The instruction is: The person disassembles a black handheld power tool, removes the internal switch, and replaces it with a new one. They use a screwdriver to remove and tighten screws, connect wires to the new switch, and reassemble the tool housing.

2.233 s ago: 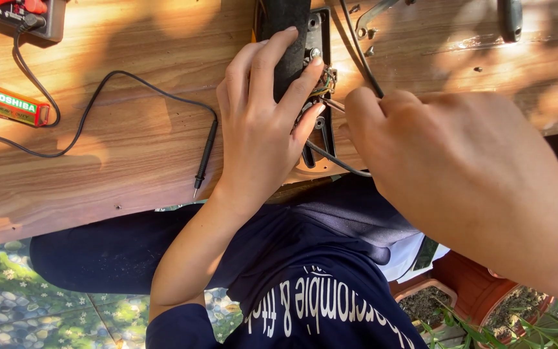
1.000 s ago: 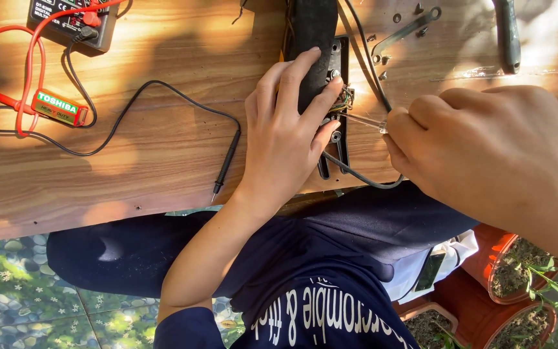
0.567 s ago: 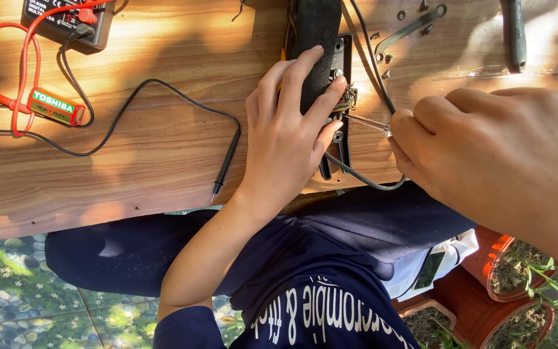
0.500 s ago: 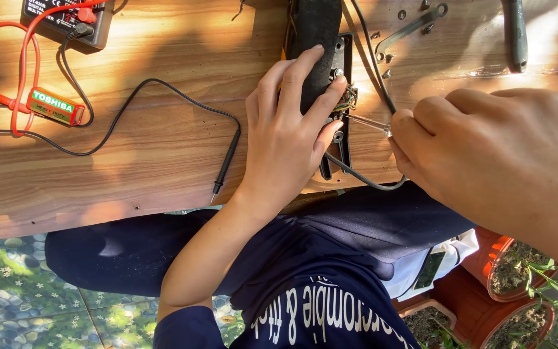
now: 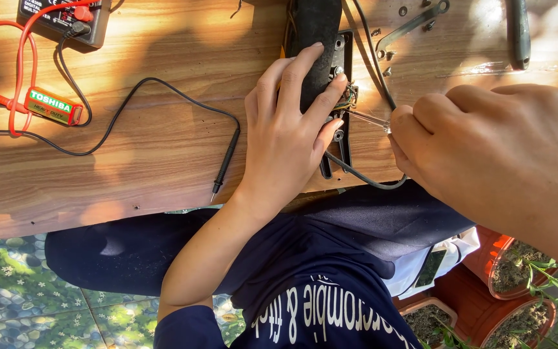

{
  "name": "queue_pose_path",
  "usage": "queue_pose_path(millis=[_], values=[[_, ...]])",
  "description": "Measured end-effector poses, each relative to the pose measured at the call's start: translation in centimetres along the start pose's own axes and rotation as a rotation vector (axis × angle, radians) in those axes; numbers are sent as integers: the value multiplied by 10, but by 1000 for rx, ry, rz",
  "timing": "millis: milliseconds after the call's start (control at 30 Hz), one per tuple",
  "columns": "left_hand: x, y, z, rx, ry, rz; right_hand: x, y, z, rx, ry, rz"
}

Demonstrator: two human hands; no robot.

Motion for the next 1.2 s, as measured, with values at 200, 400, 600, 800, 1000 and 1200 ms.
queue_pose_path(millis=[200,400,600,800,1000,1200], values=[[-2,0,1,-2,19,-2,3,0,-3,0,24,19],[0,0,0,1,7,1,2,0,-4,-20,28,-8],[0,0,0,-1,-1,-8,-14,0,-10,-62,-42,-34],[1,-1,0,-3,-14,-12,-37,7,-20,-212,-221,-42],[3,-1,0,5,22,-5,-35,19,-22,-80,59,-256],[4,-2,1,1,-4,18,-41,25,-21,3,322,-339]])
Point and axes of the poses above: each hand's wrist, its own y-axis towards the middle knuckle, its own x-axis out of the palm, z = x × y, the point moved 2 cm from there along y, towards the middle knuckle, and after that the axes turned 15 degrees about -z, right-handed, at the moved point
